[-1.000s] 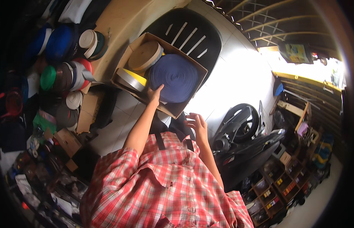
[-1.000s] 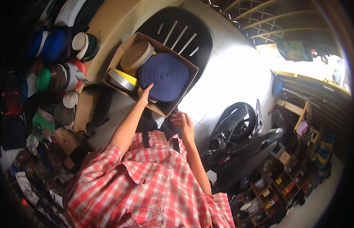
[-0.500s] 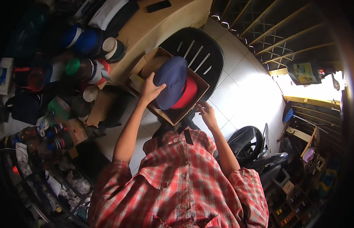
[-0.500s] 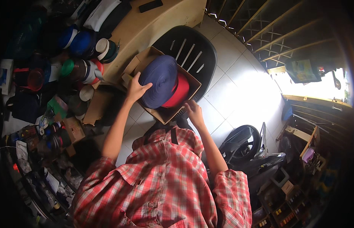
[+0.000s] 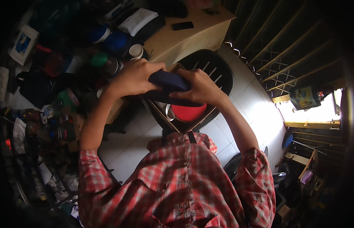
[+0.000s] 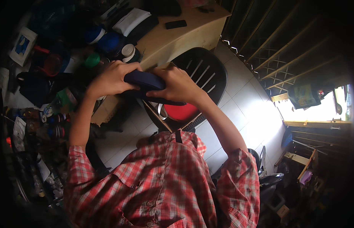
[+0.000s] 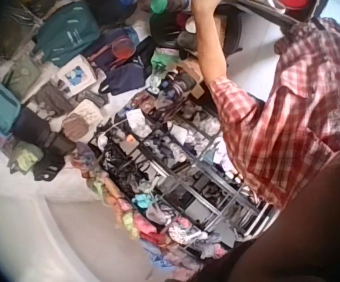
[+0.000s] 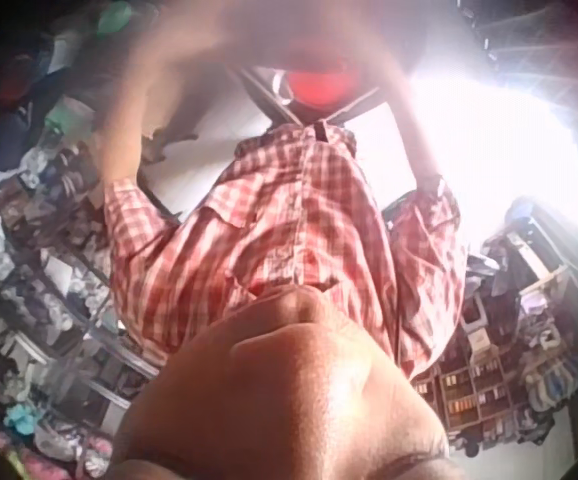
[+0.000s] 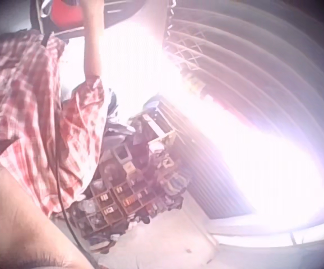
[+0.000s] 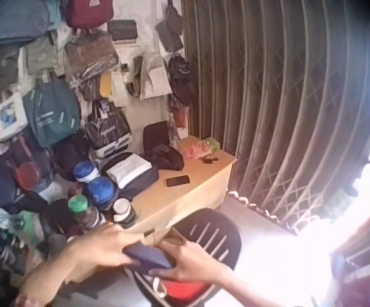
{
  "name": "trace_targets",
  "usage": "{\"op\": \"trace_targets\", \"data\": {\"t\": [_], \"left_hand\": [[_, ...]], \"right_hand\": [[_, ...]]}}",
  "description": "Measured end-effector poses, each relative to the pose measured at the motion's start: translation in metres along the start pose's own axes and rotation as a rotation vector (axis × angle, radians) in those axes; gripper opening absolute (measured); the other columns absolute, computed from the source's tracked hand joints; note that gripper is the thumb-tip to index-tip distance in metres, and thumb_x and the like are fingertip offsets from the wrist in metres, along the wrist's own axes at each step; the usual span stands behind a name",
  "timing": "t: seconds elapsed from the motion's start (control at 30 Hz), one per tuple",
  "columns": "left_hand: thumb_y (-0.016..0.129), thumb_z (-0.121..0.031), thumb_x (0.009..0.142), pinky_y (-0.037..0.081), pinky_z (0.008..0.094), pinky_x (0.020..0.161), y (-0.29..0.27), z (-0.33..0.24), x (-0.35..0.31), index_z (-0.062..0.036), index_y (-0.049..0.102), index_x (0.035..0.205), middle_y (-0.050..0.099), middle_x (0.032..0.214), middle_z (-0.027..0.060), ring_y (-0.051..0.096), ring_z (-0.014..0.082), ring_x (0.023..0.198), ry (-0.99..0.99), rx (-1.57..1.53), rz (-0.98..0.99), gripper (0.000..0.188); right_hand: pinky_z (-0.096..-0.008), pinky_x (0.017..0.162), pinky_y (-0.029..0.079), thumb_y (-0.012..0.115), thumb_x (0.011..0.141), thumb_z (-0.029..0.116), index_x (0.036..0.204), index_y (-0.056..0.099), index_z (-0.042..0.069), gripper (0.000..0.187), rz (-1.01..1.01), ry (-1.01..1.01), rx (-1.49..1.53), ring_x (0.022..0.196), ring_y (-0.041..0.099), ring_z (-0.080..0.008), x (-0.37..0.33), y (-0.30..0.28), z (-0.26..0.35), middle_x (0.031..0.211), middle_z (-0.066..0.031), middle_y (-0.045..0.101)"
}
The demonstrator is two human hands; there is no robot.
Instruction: The person picks up circular spools of ribbon from a box on a chair and stacks them onto a metal shelf. They handle spools of various colors including black, brown, white, navy, and red.
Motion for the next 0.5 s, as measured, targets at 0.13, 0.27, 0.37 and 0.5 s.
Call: {"op": "trace_targets", "data": {"t": [0.13, 0.27, 0.37, 0.5], "left_hand": [[0.08, -0.016, 0.067, 0.048, 0.0358, 0.073, -0.024, 0.0, -0.02, -0.0074, 0.06, 0.099, 0.065, 0.084, 0.0107, 0.063, 0.0327, 0.076, 0.092, 0.073, -0.187, 0.039], [0.081, -0.021, 0.07, 0.049, 0.0307, 0.072, -0.041, -0.013, -0.024, -0.0045, 0.062, 0.102, 0.067, 0.089, 0.0098, 0.066, 0.0233, 0.077, 0.205, -0.005, -0.349, 0.041], [0.073, -0.032, 0.083, 0.049, 0.0273, 0.077, -0.049, -0.007, -0.033, -0.0009, 0.062, 0.108, 0.068, 0.091, 0.0132, 0.067, 0.0192, 0.085, 0.289, -0.144, -0.496, 0.041], [0.059, -0.039, 0.092, 0.049, 0.0274, 0.078, -0.051, -0.002, -0.042, -0.0003, 0.063, 0.111, 0.069, 0.095, 0.0126, 0.068, 0.0192, 0.086, 0.342, -0.197, -0.572, 0.044]], "right_hand": [[-0.0433, 0.071, 0.051, 0.081, 0.066, 0.027, 0.097, 0.06, 0.005, 0.044, -0.204, 0.009, -0.063, 0.077, 0.065, -0.0377, 0.007, -0.018, 0.047, 0.08, -0.0166, 0.067], [-0.0409, 0.068, 0.051, 0.082, 0.064, 0.023, 0.097, 0.061, 0.006, 0.043, -0.258, -0.017, -0.1, 0.078, 0.066, -0.0345, 0.019, -0.038, 0.053, 0.08, -0.0164, 0.066], [-0.039, 0.068, 0.052, 0.082, 0.065, 0.02, 0.098, 0.062, 0.005, 0.041, -0.31, -0.077, -0.12, 0.077, 0.066, -0.0321, 0.019, -0.056, 0.074, 0.082, -0.0164, 0.067], [-0.031, 0.064, 0.053, 0.085, 0.064, 0.015, 0.097, 0.063, 0.001, 0.043, -0.344, -0.124, -0.254, 0.07, 0.069, -0.0188, 0.014, -0.074, 0.097, 0.077, -0.013, 0.068]]}}
Point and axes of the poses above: each hand's wrist, its own x-axis towards the middle knuckle, its own y-axis out of the palm, z = x × y, the point moved 2 cm from there along x, towards the middle knuckle
